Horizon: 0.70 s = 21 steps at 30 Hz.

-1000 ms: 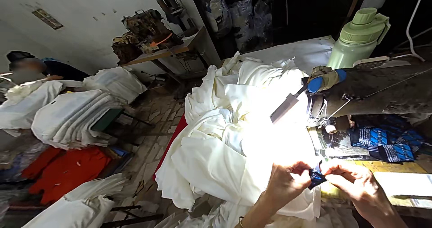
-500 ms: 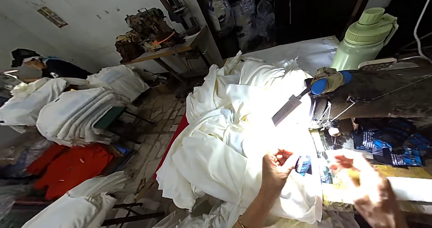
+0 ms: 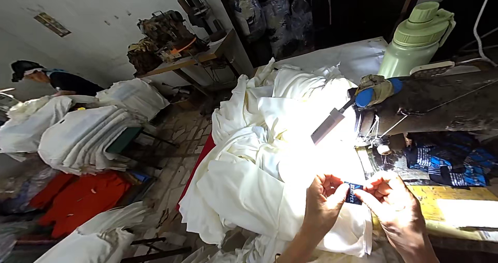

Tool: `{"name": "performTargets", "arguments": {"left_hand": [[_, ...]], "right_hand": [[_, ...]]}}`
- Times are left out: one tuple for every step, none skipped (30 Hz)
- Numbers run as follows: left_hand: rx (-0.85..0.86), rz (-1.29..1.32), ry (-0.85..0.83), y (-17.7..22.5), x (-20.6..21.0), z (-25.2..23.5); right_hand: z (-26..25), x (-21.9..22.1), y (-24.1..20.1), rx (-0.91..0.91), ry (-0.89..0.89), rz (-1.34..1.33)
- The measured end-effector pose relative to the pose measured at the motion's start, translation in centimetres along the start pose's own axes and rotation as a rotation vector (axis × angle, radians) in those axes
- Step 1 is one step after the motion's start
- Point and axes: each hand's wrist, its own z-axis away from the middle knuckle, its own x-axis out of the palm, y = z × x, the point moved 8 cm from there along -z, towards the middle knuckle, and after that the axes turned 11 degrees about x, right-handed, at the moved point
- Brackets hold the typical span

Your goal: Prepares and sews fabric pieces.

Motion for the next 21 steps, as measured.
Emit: {"name": "performTargets", "arguments": {"left_hand": [[0.005, -0.008, -0.079, 0.1, 0.2, 0.0], [0.006, -0.006, -0.142, 0.2, 0.3, 0.1], [0.000, -0.006, -0.198, 0.1, 0.5, 0.0], [-0.014, -0.020, -0.239, 0.1, 0.6, -0.2], [-0.033, -0.049, -0.266, -0.2, 0.6, -0.5], [-0.059, -0.088, -0.277, -0.6, 0.5, -1.1], [-0.098, -0.131, -0.277, -1.2, 0.3, -1.7], [-0.134, -0.173, -0.261, -2.1, -0.1, -2.3], [-0.143, -0.212, -0.247, -2.9, -0.8, -2.8], [-0.137, -0.263, -0.234, -3.7, -1.5, -3.1], [-0.120, -0.317, -0.207, -4.3, -2.4, -3.2], [-0.099, -0.373, -0.165, -4.9, -3.3, -3.3], [-0.082, -0.430, -0.119, -5.4, -4.1, -3.4], [-0.064, -0.476, -0.070, -5.7, -4.9, -3.3], [-0.025, -0.485, -0.035, -5.9, -5.7, -3.1], [0.017, -0.465, -0.014, -5.8, -6.4, -2.8], [0.026, -0.455, -0.002, -5.6, -7.1, -2.4], [0.008, -0.445, 0.012, -5.4, -7.9, -1.9], [-0.022, -0.425, 0.033, -5.3, -8.7, -1.4], [-0.044, -0.412, 0.056, -5.2, -9.5, -0.9], [-0.067, -0.405, 0.073, -5.1, -10.1, -0.6]], "right_hand": [[-0.1, -0.2, 0.2, 0.007, 0.002, 0.012], [-0.3, -0.4, 0.4, 0.008, 0.002, 0.032], [-0.5, -0.6, 0.6, 0.012, 0.001, 0.056], [-0.7, -0.8, 0.7, 0.013, -0.006, 0.094], [-1.1, -1.0, 0.8, 0.009, -0.009, 0.175], [-1.7, -1.4, 0.8, -0.008, -0.002, 0.313], [-2.5, -1.7, 0.8, -0.053, 0.010, 0.493], [-3.4, -1.9, 0.7, -0.137, 0.007, 0.662], [-4.4, -1.8, 0.8, -0.241, -0.026, 0.779], [-5.4, -1.6, 1.5, -0.308, -0.082, 0.868], [-5.7, -1.5, 2.3, -0.376, -0.123, 0.925], [-5.5, -1.5, 2.7, -0.448, -0.147, 0.951], [-4.5, -1.2, 2.7, -0.516, -0.178, 0.945], [-2.8, -0.5, 2.3, -0.603, -0.213, 0.936], [-0.7, 0.3, 1.9, -0.685, -0.241, 0.938], [1.5, 1.1, 1.6, -0.754, -0.256, 0.940], [3.5, 1.6, 1.5, -0.800, -0.262, 0.927], [4.9, 1.7, 1.6, -0.822, -0.270, 0.900], [5.9, 1.3, 1.8, -0.831, -0.270, 0.886], [6.5, 0.7, 1.8, -0.816, -0.268, 0.885], [6.7, -0.1, 1.7, -0.779, -0.274, 0.902]]}}
